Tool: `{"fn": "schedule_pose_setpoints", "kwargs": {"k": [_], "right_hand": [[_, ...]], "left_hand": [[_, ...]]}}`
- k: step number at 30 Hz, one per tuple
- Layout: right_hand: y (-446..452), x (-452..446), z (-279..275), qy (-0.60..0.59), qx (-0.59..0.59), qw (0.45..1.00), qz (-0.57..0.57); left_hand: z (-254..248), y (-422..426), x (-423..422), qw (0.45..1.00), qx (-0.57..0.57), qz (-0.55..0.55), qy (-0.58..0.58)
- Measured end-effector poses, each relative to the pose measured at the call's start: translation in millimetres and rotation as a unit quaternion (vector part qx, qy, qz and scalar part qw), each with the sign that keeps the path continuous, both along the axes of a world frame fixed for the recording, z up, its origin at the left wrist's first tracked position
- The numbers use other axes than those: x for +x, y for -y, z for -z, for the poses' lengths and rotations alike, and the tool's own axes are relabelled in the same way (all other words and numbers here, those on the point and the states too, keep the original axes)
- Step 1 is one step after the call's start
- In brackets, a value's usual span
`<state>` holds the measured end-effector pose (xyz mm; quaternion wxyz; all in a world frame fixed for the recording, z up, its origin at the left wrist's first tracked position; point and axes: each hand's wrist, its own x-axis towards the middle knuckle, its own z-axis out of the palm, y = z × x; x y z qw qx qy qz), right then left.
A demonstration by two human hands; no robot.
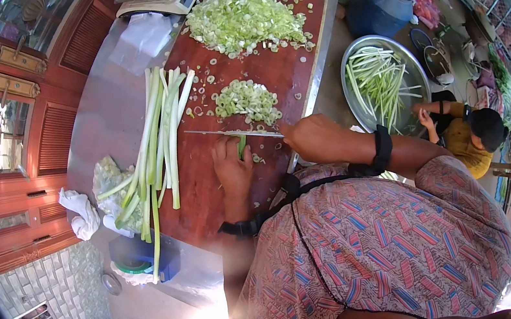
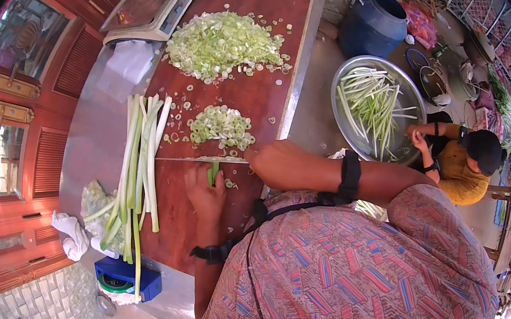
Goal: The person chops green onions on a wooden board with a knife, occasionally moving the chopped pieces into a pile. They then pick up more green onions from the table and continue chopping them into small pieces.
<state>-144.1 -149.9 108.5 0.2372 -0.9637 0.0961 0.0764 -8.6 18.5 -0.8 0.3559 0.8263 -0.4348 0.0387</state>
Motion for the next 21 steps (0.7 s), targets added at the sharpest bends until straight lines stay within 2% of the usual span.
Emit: {"fn": "schedule_pose_setpoints", "kwargs": {"k": [8,12,18,20,21], "right_hand": [[1,6,-13,-0.003,-0.011,0.998,-0.058],[-5,28,14,0.011,-0.008,0.998,-0.055],[-8,59,45,0.053,0.001,0.998,-0.045],[-3,59,47,0.032,0.037,0.997,0.053],[0,57,44,0.033,0.035,0.997,0.052]], "left_hand": [[2,1,0,1.0,-0.005,-0.023,-0.004],[1,0,0,1.0,0.01,-0.023,-0.007],[4,0,0,0.999,-0.049,-0.009,0.015],[4,1,1,0.998,-0.056,-0.005,0.032],[4,2,2,0.998,-0.057,-0.006,0.033]]}}
